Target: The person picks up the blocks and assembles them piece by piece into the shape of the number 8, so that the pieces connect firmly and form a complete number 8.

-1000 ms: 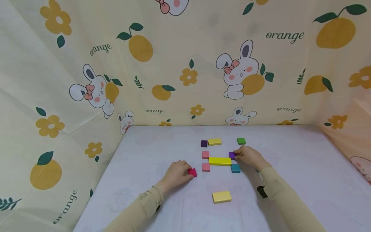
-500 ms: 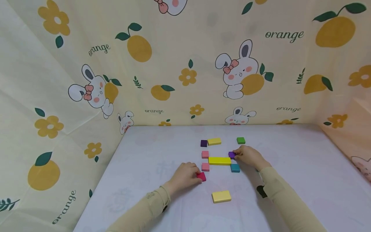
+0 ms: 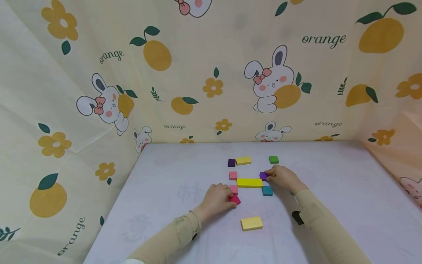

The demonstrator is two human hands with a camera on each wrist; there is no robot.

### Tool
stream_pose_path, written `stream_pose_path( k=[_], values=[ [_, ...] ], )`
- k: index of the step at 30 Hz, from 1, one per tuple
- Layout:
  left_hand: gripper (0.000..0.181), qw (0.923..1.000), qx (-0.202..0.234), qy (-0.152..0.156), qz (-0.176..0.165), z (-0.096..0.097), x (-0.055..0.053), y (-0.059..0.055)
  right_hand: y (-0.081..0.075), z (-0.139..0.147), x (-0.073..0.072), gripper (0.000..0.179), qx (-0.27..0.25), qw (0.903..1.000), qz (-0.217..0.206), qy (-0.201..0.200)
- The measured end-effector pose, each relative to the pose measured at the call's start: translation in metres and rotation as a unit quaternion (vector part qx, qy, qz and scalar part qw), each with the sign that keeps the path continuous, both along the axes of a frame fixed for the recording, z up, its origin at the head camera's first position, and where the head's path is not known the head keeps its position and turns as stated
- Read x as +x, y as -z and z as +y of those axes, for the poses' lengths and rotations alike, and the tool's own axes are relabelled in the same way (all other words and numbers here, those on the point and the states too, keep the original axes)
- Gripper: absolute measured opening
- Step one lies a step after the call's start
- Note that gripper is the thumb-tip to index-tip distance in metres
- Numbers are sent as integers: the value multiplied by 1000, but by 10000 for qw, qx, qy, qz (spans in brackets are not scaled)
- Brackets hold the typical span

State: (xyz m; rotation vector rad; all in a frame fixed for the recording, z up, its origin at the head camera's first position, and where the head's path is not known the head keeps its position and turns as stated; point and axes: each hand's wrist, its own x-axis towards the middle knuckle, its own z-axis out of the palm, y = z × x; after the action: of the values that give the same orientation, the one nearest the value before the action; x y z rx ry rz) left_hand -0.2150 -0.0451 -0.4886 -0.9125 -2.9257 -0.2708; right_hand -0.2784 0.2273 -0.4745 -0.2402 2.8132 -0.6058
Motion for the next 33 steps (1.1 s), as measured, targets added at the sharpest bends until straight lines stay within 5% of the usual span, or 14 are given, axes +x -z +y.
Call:
stream_pose_path(
  k=[33],
  values=[
    [32, 9996, -179, -189, -110, 6, 2, -1, -1, -1, 7, 35, -175, 9998, 24, 10]
  ],
)
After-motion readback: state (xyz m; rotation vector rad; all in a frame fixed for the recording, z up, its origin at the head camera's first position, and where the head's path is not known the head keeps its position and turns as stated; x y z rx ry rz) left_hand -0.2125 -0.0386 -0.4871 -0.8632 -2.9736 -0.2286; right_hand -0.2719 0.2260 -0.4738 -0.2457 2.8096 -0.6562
